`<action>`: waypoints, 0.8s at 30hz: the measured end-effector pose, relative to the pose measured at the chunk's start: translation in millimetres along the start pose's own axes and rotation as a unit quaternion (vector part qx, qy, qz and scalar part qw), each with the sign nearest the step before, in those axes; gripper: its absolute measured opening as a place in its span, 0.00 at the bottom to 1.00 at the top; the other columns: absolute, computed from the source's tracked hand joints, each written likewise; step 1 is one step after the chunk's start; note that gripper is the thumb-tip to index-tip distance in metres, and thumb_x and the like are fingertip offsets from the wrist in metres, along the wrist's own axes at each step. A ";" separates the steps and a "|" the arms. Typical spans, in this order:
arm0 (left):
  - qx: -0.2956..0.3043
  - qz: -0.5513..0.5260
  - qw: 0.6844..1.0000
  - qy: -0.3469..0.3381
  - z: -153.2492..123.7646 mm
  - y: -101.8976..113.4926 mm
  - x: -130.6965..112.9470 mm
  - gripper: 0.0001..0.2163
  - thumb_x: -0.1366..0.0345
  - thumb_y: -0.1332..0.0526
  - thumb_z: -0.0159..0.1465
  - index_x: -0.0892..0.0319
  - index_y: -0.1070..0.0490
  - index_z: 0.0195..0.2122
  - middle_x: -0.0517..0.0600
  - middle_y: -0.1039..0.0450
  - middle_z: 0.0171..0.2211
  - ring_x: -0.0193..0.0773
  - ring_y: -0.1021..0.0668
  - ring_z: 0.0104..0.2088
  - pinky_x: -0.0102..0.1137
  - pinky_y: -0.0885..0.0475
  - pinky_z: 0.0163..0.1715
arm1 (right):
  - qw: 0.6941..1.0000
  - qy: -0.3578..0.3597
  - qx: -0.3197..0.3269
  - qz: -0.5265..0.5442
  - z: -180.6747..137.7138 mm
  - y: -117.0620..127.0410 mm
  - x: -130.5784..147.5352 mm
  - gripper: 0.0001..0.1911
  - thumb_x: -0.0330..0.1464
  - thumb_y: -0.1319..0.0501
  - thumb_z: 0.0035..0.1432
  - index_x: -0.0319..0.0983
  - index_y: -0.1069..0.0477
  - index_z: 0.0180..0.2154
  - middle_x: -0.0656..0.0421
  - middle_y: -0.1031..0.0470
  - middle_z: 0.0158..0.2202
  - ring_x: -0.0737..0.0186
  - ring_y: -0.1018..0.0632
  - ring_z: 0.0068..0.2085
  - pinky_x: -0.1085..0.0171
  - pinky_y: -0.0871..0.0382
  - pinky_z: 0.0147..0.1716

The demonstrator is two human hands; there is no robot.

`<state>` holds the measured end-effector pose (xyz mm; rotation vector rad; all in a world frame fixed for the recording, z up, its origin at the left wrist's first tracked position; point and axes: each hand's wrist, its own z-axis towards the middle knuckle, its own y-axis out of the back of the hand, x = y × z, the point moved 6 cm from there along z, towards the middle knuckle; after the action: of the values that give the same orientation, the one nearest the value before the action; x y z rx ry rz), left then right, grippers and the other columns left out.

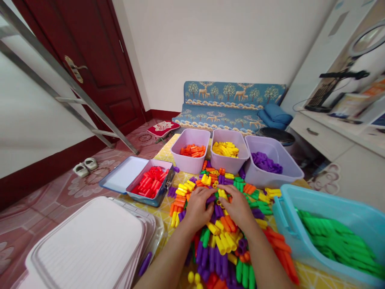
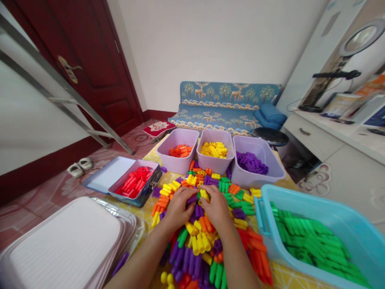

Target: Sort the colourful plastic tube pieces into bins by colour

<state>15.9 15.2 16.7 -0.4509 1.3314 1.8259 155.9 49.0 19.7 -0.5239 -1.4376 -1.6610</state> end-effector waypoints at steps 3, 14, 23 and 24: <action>-0.003 -0.006 1.000 0.001 -0.2 1.5 -1.8 0.19 0.64 0.36 0.56 0.54 0.29 0.50 0.52 0.25 0.45 0.46 0.28 0.49 0.41 0.34 0.50 | 0.991 -0.052 -0.012 0.124 -8.5 1.4 -6.8 0.22 0.32 0.40 0.52 0.41 0.30 0.51 0.53 0.24 0.48 0.56 0.23 0.48 0.55 0.31 0.51; -0.056 -0.032 0.998 0.021 0.3 5.5 1.6 0.08 0.68 0.42 0.61 0.58 0.27 0.26 0.49 0.25 0.28 0.38 0.25 0.35 0.32 0.33 0.39 | 0.974 -0.072 0.130 0.170 -25.7 22.2 0.7 0.17 0.44 0.41 0.57 0.39 0.22 0.40 0.53 0.20 0.39 0.54 0.21 0.42 0.56 0.29 0.45; -0.081 0.008 0.996 0.032 -1.8 1.5 4.7 0.08 0.69 0.42 0.60 0.57 0.25 0.37 0.50 0.25 0.33 0.39 0.24 0.37 0.34 0.31 0.41 | 0.961 -0.127 -0.098 -0.225 -27.2 53.4 -47.4 0.32 0.43 0.48 0.59 0.28 0.38 0.58 0.37 0.44 0.63 0.39 0.46 0.65 0.43 0.52 0.61; -0.081 0.021 0.996 0.026 -1.9 0.7 4.0 0.10 0.70 0.43 0.59 0.57 0.25 0.40 0.51 0.25 0.38 0.41 0.25 0.41 0.35 0.31 0.44 | 0.951 -0.157 -0.100 -0.247 -29.3 50.9 -52.6 0.34 0.44 0.48 0.59 0.28 0.40 0.60 0.36 0.47 0.64 0.36 0.49 0.66 0.41 0.53 0.61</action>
<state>12.7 15.0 13.6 -0.5633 1.2401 1.9778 232.1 40.0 1.7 -0.5930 -1.7416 -2.2143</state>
